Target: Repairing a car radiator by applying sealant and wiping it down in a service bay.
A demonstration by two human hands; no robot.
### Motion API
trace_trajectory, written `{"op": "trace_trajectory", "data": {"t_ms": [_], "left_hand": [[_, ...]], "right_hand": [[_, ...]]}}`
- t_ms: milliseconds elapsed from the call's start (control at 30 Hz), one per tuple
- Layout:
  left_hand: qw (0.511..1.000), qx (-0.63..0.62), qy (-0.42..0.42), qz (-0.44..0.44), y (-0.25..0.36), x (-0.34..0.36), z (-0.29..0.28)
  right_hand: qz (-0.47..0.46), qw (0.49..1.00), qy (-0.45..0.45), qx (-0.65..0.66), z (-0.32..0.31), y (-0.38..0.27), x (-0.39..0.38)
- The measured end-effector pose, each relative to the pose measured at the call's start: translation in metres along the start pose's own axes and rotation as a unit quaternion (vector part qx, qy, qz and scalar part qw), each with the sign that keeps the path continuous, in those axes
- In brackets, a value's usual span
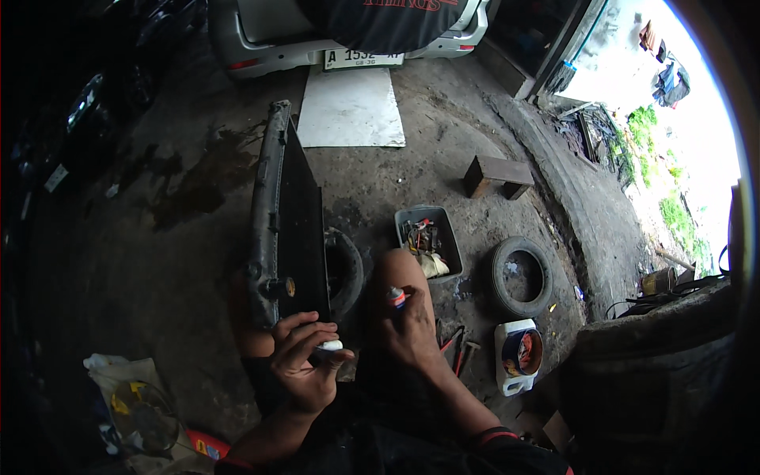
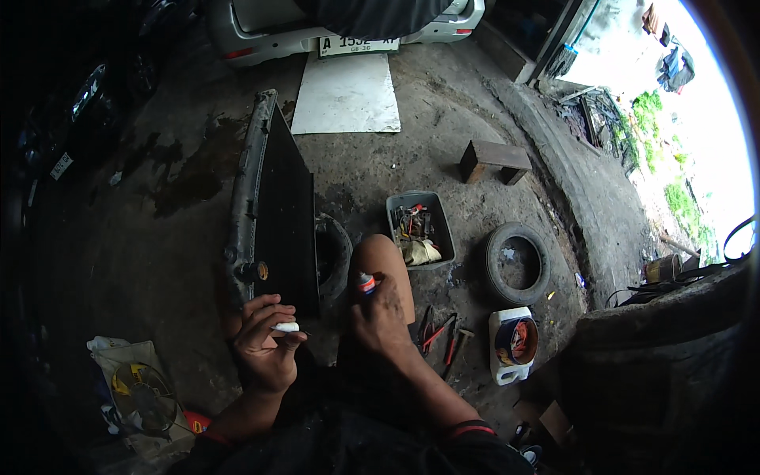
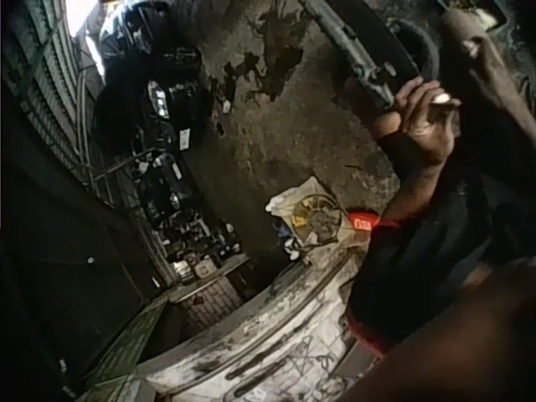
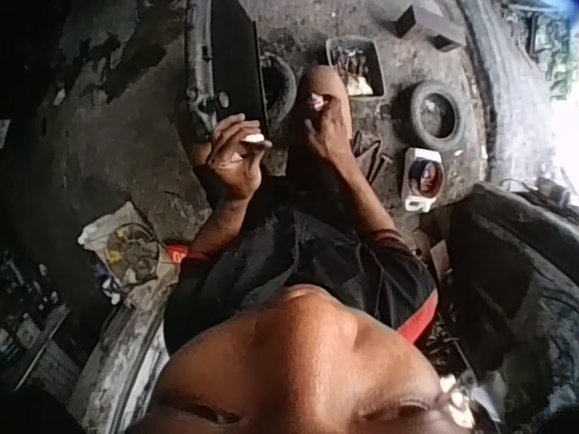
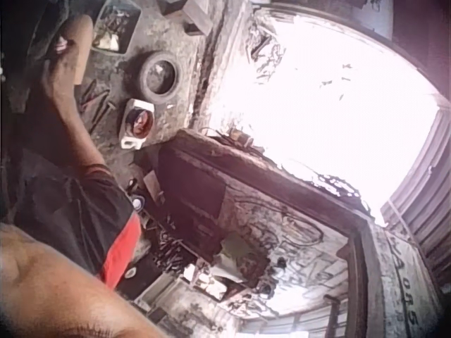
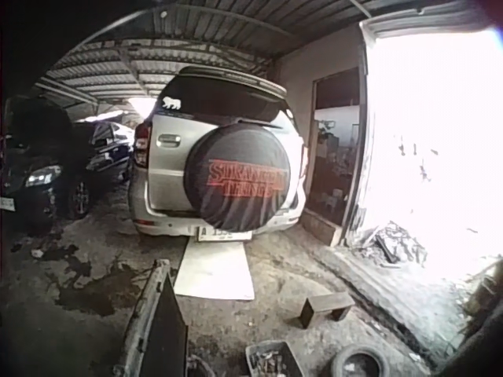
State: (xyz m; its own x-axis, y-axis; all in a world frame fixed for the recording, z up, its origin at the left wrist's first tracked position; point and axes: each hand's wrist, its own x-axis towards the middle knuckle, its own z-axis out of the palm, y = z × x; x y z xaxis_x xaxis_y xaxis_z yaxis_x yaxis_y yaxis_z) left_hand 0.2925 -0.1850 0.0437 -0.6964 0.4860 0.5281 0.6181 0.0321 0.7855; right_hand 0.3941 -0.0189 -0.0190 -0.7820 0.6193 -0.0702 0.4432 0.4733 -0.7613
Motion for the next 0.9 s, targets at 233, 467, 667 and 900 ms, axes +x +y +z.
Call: {"op": "trace_trajectory", "data": {"t_ms": [233,467,667,900], "left_hand": [[0.977,-0.17,0.011,-0.127,-0.008,0.005,-0.001],[0.953,-0.231,0.0,-0.195,-0.008,-0.003,0.0],[0.952,-0.222,-0.08,-0.196,-0.016,-0.013,0.002],[0.905,-0.33,-0.127,-0.238,-0.012,-0.017,0.006]], "right_hand": [[0.032,0.99,0.09,-0.102,0.005,0.033,0.018],[0.033,0.975,0.124,-0.18,-0.002,0.027,0.013],[0.034,0.973,0.176,-0.145,-0.022,0.005,0.01],[-0.088,0.901,-0.049,0.422,-0.027,-0.053,-0.029]]}}
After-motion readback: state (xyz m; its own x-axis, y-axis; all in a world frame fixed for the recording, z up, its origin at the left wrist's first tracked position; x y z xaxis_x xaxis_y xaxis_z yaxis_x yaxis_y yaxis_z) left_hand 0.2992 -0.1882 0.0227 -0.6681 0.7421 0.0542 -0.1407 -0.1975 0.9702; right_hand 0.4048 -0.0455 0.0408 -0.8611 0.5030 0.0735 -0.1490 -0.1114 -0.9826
